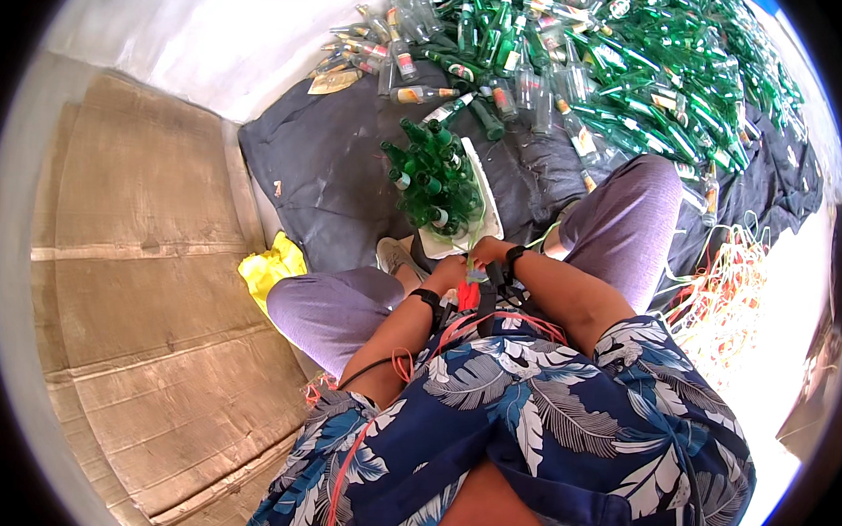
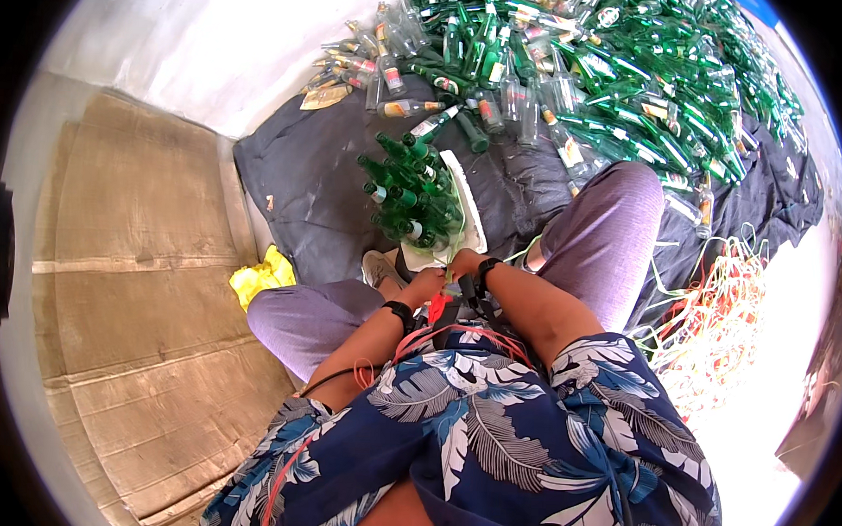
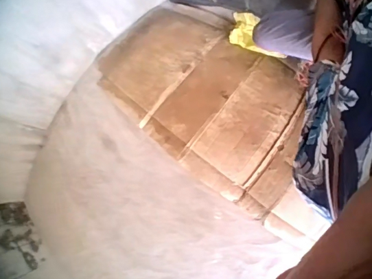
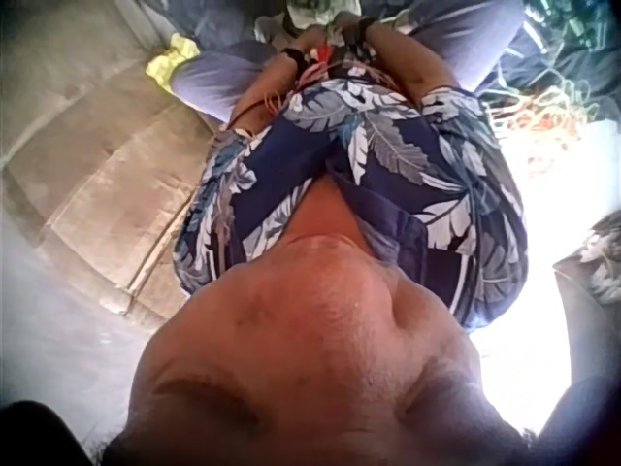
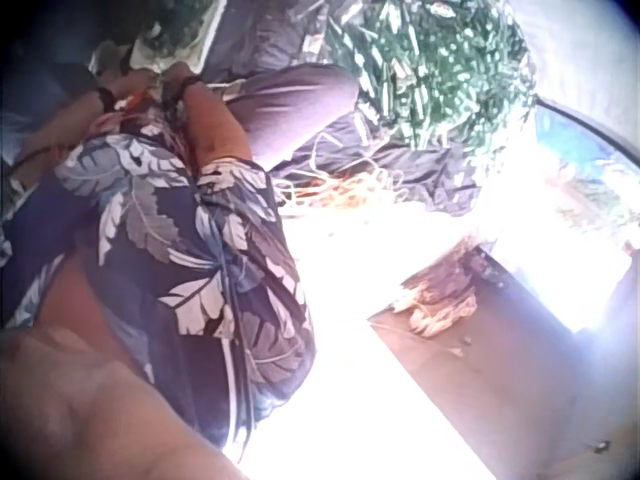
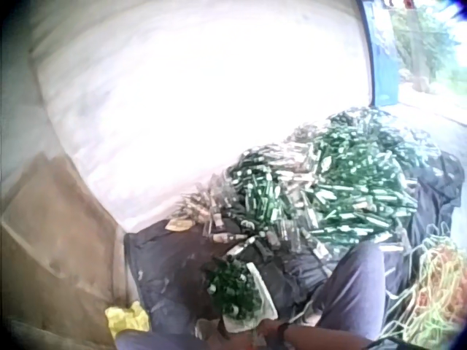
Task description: The person sits on the floor and ties green plastic bottles together using a green string. They pick up bottles from a pile, thread the string through them, and secure them in a bundle.
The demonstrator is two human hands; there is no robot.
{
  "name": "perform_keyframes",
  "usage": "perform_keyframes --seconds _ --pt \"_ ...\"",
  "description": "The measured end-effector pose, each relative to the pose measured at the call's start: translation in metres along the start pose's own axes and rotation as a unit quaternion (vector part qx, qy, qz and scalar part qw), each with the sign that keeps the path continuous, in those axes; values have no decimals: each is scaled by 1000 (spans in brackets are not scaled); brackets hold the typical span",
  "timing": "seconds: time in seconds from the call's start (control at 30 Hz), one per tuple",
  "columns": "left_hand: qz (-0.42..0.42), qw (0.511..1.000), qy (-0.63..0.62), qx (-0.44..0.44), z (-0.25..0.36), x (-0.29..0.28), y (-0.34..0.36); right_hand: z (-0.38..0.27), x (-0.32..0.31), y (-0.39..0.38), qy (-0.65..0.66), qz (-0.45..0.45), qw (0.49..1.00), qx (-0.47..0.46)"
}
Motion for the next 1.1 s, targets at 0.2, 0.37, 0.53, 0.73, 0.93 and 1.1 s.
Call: perform_keyframes --seconds 0.2,0.37,0.53,0.73,0.93,1.1 --pt "19 974 214 73 2 -19 -7 22 45 20 205 13 973 106" --pt "-20 969 194 149 15 -20 -5 10 40 16 -86 60 993 -56" --pt "-49 976 202 70 3 -6 -2 -3 40 17 -83 39 995 -35" --pt "-75 969 177 156 22 -11 1 25 56 20 -2 97 995 13" --pt "-95 981 148 87 22 -11 -5 -7 19 2 185 -3 978 94" --pt "-131 989 70 -15 30 -16 -8 -14 8 0 86 -5 996 16"
Point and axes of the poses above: each hand's wrist, its own y-axis towards the middle knuckle, its own x-axis out of the palm, z = x × y, the point moved 3 cm from there along y, towards the middle knuckle, and after that the axes turned 10 degrees about z, right-handed, at the moved point
